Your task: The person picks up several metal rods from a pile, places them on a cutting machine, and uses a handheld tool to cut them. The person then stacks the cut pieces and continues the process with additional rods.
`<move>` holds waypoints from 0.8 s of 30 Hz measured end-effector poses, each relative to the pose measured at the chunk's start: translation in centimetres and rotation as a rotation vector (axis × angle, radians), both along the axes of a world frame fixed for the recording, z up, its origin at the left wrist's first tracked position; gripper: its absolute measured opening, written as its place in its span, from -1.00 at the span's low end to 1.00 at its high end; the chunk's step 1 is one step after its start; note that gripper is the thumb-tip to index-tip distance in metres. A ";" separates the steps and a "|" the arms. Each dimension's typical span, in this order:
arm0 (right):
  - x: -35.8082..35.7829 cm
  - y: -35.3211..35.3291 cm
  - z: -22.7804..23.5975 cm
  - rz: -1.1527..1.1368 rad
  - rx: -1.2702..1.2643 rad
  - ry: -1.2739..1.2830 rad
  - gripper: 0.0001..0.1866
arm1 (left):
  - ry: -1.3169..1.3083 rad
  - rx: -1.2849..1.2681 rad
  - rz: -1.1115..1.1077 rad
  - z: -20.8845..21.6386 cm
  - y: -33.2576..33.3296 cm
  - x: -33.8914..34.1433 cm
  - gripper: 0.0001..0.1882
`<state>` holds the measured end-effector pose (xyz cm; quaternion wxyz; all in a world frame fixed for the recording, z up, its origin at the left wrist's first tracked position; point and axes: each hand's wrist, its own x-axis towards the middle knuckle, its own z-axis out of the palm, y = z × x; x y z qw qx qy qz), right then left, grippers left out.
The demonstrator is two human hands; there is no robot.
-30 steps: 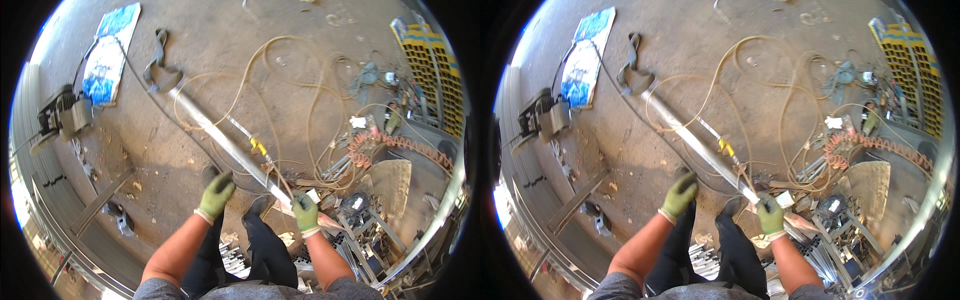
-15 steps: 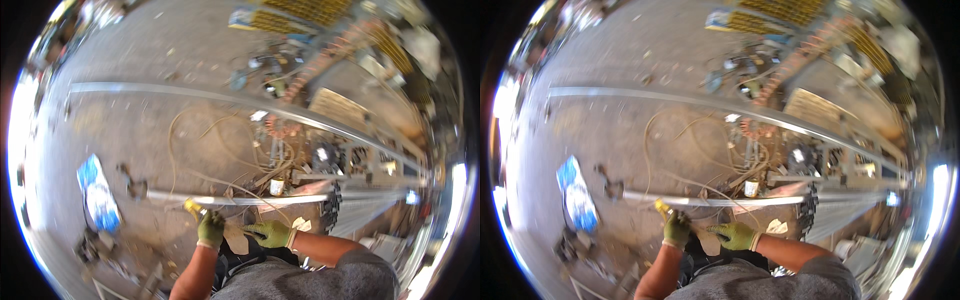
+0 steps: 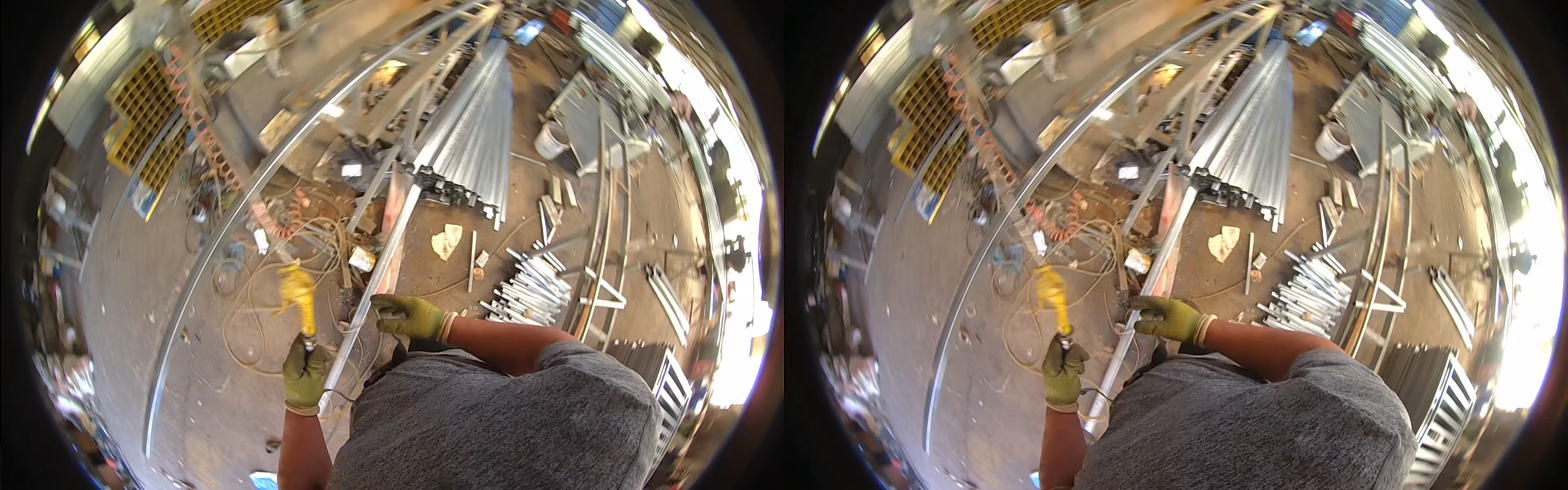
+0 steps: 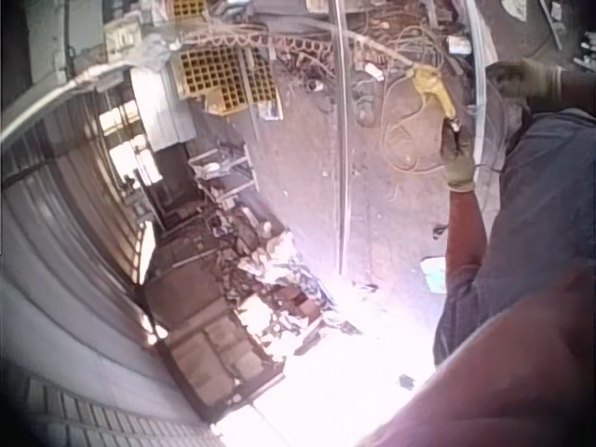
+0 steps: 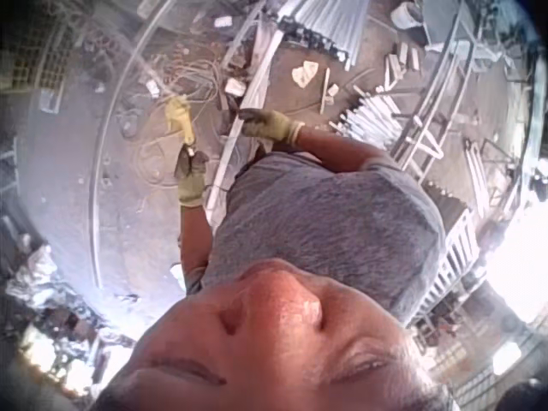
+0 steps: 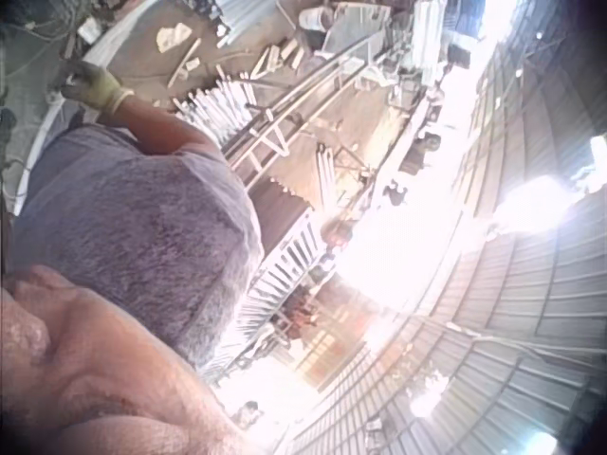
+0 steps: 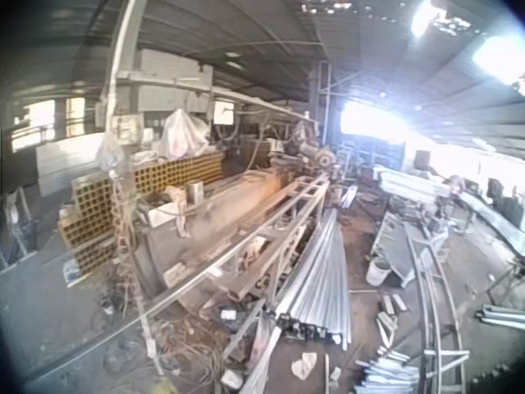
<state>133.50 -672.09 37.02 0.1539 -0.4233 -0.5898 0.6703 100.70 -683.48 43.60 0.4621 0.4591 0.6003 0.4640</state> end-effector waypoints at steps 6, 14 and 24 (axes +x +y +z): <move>11.6 3.9 4.1 -0.110 -0.080 0.392 -0.09 | 0.028 -0.048 -0.501 0.9 11.0 15.8 -0.50; 30.1 16.6 6.7 -0.683 -0.094 0.746 -0.39 | 0.425 0.135 -0.708 4.0 27.2 39.8 -0.40; 58.5 26.7 3.6 -1.073 -0.004 1.518 -0.50 | 0.399 0.182 -0.410 -4.9 40.3 44.8 -0.69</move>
